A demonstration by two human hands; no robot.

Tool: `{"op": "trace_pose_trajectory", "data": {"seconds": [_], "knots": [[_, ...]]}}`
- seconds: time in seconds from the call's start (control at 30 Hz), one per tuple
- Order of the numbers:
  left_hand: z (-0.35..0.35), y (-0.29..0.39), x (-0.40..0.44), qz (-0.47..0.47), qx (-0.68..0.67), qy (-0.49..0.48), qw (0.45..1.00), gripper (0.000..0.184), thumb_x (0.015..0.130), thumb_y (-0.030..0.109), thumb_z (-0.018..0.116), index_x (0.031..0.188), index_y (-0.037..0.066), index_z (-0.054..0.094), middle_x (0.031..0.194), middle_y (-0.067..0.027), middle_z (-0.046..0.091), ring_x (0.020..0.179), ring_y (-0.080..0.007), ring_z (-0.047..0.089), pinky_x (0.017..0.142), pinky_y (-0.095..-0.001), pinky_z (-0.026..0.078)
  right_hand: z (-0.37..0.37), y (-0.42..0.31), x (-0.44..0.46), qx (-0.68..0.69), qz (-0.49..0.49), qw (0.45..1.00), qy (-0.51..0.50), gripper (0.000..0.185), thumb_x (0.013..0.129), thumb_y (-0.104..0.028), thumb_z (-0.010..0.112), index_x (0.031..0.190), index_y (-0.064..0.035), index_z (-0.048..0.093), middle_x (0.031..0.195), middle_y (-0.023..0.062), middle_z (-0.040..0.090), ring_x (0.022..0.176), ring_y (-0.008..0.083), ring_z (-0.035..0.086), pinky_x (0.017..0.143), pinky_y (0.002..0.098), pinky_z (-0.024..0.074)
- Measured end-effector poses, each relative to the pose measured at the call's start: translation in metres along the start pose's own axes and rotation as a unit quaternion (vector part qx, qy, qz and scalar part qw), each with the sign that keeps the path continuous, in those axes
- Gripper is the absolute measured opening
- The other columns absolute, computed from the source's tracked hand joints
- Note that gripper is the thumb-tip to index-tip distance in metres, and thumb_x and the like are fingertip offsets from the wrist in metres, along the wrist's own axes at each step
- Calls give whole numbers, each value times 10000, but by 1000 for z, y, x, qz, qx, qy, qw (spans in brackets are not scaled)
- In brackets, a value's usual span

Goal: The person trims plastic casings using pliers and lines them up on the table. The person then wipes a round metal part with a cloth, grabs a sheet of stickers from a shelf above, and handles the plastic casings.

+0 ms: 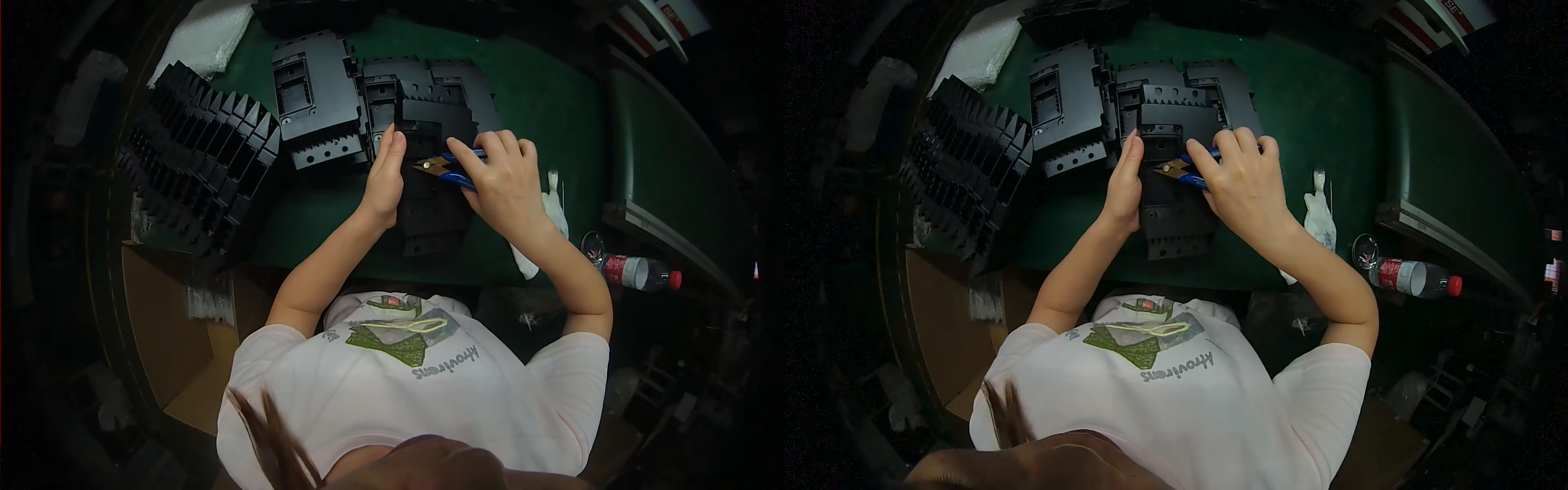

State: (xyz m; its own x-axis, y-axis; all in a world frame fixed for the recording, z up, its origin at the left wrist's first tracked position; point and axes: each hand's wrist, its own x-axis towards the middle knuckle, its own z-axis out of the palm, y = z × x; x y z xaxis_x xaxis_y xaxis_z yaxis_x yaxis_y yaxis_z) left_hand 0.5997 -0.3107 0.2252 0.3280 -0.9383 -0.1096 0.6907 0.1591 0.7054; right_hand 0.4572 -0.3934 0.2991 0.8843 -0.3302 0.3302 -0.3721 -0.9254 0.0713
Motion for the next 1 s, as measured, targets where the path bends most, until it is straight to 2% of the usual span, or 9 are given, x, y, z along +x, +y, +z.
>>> {"op": "trace_pose_trajectory", "data": {"seconds": [0.53,0.6,0.63,0.67,0.77,0.8,0.87,0.93,1.0], "knots": [[3,1,-2,-12,40,51,998,413,997,333,268,1329,91,313,1198,-77,483,1104,-156,488,948,-305,409,20,10,-6,75,23,997,24,365,616,-97,732,960,-97,612,764,53,544,727,221,537,643,296,398],[1,-1,-1,5,37,40,998,426,996,338,272,1347,97,287,1198,-81,489,1084,-171,515,922,-320,440,31,19,-12,279,198,935,93,281,710,-118,705,969,-71,607,797,70,575,707,189,547,668,252,413],[0,-3,0,22,33,34,999,442,994,343,277,1365,104,262,1198,-85,495,1064,-186,542,896,-336,471,27,22,-13,370,308,877,11,277,763,-181,693,978,-37,593,866,113,609,731,222,590,672,294,465],[1,-6,-1,24,32,34,999,442,994,343,277,1365,104,262,1198,-85,495,1064,-186,542,896,-336,471,30,22,-18,369,307,877,11,277,763,-181,693,978,-37,593,866,113,609,731,222,590,672,294,465],[5,-10,-4,36,-8,38,999,472,996,313,280,1410,110,180,1299,-107,415,1156,-202,476,959,-343,417,40,15,-31,606,382,698,-14,375,808,-212,682,1066,14,532,947,64,584,842,148,571,743,277,468],[7,-8,-6,63,-1,-10,998,532,987,267,331,1428,100,86,1349,-114,343,1198,-217,423,981,-337,377,43,18,-33,605,382,698,-13,375,808,-212,682,1066,14,532,947,64,584,842,148,571,743,277,468],[7,-10,-6,91,5,-58,994,624,977,221,382,1446,90,-8,1400,-122,271,1240,-231,369,1003,-332,337,52,34,-37,779,395,486,42,390,811,-156,672,1119,3,495,982,73,570,886,161,569,787,289,471],[-1,-21,-4,199,241,-70,947,736,942,174,460,1444,109,-74,1410,-147,245,1270,-277,329,1015,-383,315,48,56,-30,763,415,488,85,392,816,-114,657,1146,-8,475,992,77,561,910,170,567,805,296,471],[-1,-23,-8,239,347,-31,906,747,877,133,553,1448,92,74,1385,-184,273,1279,-340,310,1022,-445,296,61,93,-25,730,423,526,106,406,821,-140,657,1151,3,470,1001,88,560,893,179,570,792,298,477]]}}
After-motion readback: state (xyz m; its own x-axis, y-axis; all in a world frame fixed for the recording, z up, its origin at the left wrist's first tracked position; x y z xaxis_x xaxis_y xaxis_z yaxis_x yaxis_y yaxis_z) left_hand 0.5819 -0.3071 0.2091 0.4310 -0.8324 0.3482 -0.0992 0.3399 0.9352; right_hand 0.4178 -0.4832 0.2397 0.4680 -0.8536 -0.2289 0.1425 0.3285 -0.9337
